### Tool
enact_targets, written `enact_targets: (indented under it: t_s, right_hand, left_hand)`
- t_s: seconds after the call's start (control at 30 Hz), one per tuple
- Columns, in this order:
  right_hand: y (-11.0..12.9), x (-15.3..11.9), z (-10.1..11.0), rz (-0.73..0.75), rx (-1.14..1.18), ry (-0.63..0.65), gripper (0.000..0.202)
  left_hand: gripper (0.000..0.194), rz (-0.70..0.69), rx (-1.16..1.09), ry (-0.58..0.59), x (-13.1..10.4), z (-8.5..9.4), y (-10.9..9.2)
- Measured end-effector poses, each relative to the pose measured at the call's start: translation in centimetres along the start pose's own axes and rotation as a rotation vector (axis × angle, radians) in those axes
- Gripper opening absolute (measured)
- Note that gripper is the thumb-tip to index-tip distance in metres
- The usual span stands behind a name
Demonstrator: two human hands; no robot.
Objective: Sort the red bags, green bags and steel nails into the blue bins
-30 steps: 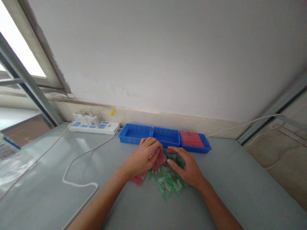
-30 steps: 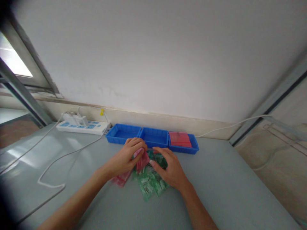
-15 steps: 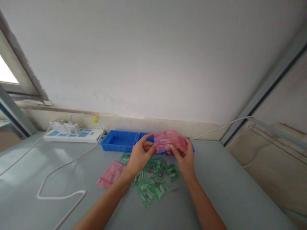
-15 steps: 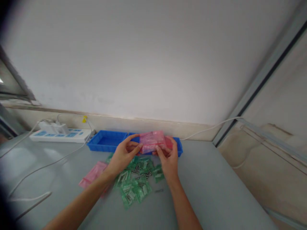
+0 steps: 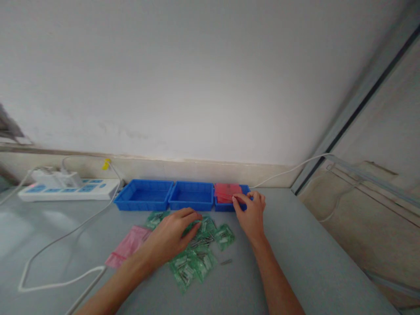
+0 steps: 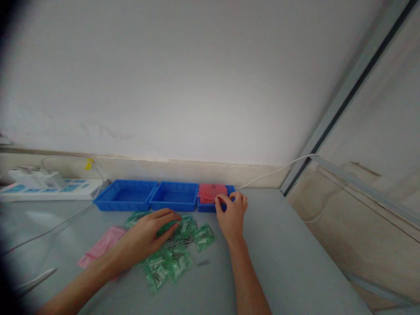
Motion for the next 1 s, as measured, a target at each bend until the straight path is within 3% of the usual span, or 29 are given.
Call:
enact_targets:
  t_s: [0.1,0.23,0.37,0.53,0.7,1.0]
  right_hand:
    - [1.1,-0.2,0.2,0.061,-0.043,-0.007,0.023]
    - [4.5,-0.9,0.4,0.208,0.012,0.011,0.021]
    - [9.0,-2.8,-0.3,0.398,0.172,0.186,0.022]
    - [12.9,-5.0,-0.6,0.543,0.295,0.322,0.020]
    - [13.3,-5.8,-1.1,0.550,0.338,0.394,0.021]
    - [12.5,-5.7,-1.4,0.439,0.389,0.402,0.019]
  left_hand:
    - [0.029,-0.021,0.041,-0.038,-1.7,1.7,1.9]
    - [0.030,0.023,0.091,-0.059,-3.1,4.1,4.2]
    - [0.027,0.053,0.099,-0.016,-3.6,5.6,5.1]
    - [0.016,0.084,0.088,0.101,-4.1,6.1,5.8]
    - [0.016,0.067,0.054,0.161,-4.7,5.7,6.0]
    - [0.007,0.097,-0.020,0.177,-4.8,4.8,6.1]
Point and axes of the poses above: each hand's wrist, its own x-axis towards the middle knuckle, its own z-axis out of the back of the hand, y = z × x, the point moved 6 cm from there along x, towards the middle knuckle, and after that the axes turned 1 degree about -x, right-handed, at the moved point
